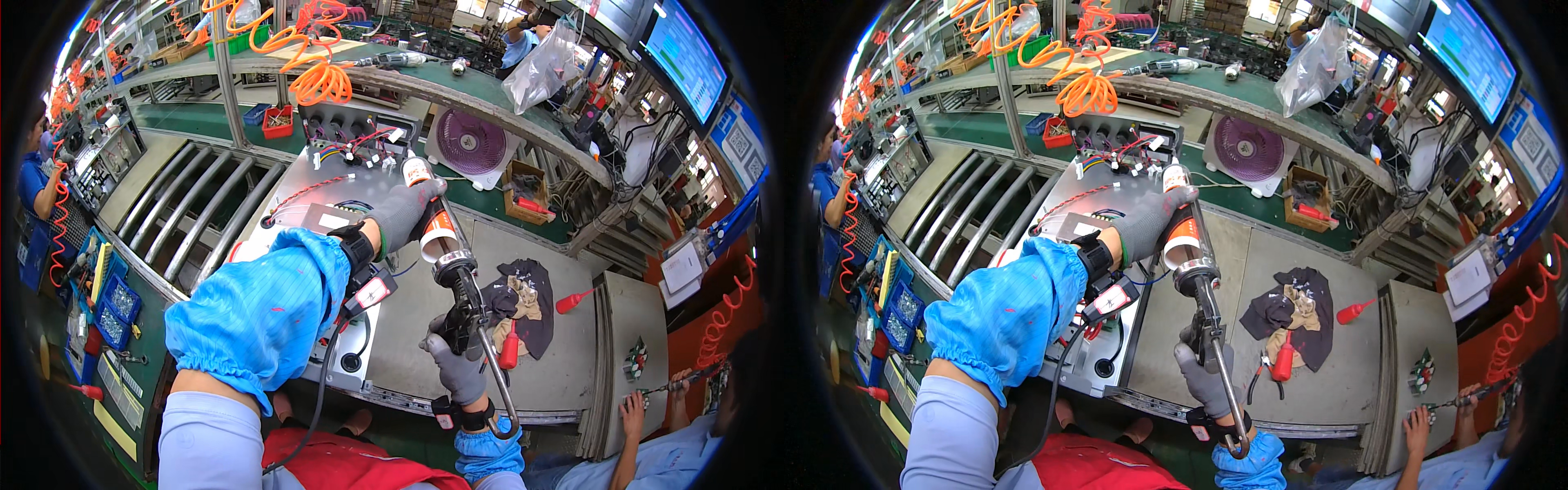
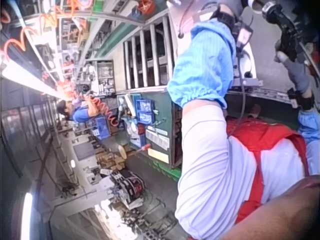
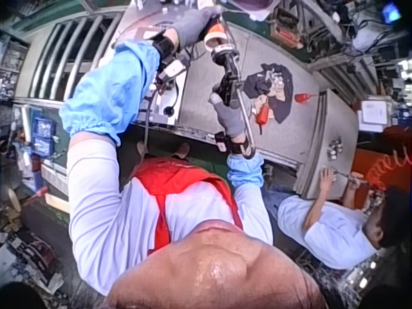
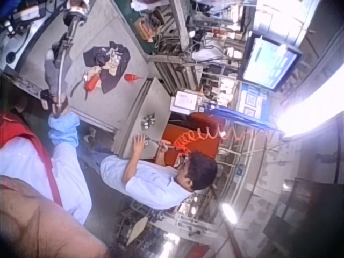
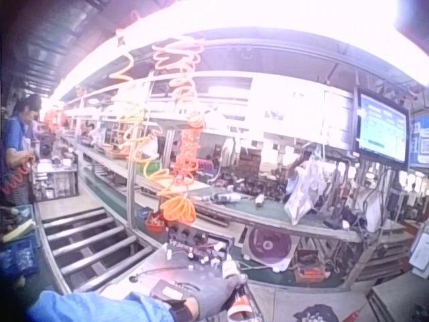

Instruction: Assembling components and wiring an industrial electronic power unit on a production line.

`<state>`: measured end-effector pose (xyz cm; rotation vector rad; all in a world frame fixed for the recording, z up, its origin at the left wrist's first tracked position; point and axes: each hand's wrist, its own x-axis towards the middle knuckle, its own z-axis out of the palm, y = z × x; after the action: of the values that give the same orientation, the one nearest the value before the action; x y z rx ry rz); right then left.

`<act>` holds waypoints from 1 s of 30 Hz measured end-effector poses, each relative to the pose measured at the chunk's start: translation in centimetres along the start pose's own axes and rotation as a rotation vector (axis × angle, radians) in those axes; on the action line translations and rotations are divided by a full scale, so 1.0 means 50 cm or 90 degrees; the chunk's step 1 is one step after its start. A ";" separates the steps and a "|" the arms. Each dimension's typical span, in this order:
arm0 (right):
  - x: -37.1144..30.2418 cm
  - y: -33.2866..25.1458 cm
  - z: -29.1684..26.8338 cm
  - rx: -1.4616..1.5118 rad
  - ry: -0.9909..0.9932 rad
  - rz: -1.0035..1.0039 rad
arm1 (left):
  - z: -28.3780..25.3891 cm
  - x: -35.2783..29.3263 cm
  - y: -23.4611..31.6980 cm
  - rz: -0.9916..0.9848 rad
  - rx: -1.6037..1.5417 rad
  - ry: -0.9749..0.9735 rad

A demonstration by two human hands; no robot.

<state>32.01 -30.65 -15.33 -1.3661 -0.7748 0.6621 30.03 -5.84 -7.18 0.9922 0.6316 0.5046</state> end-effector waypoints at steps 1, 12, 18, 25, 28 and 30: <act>0.000 0.001 0.000 0.006 -0.002 0.006 | -0.001 0.003 -0.002 -0.002 -0.005 0.000; 0.011 0.006 -0.002 -0.017 -0.031 0.036 | -0.005 -0.007 0.007 0.000 0.020 -0.014; 0.012 -0.017 0.002 -0.089 -0.040 0.046 | -0.004 -0.004 0.003 -0.012 0.007 -0.003; -0.027 -0.061 -0.002 -0.196 -0.080 0.040 | -0.002 0.007 -0.021 -0.039 0.082 0.030; -0.072 -0.077 -0.006 0.053 -0.100 0.073 | 0.019 -0.019 -0.021 -0.015 0.154 0.040; -0.101 -0.087 -0.014 0.282 -0.090 0.052 | 0.040 -0.043 -0.011 -0.038 0.197 0.006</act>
<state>29.45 -35.57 -11.51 -0.9570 -0.6373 0.9407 29.93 -8.72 -6.34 1.2596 0.7606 0.3645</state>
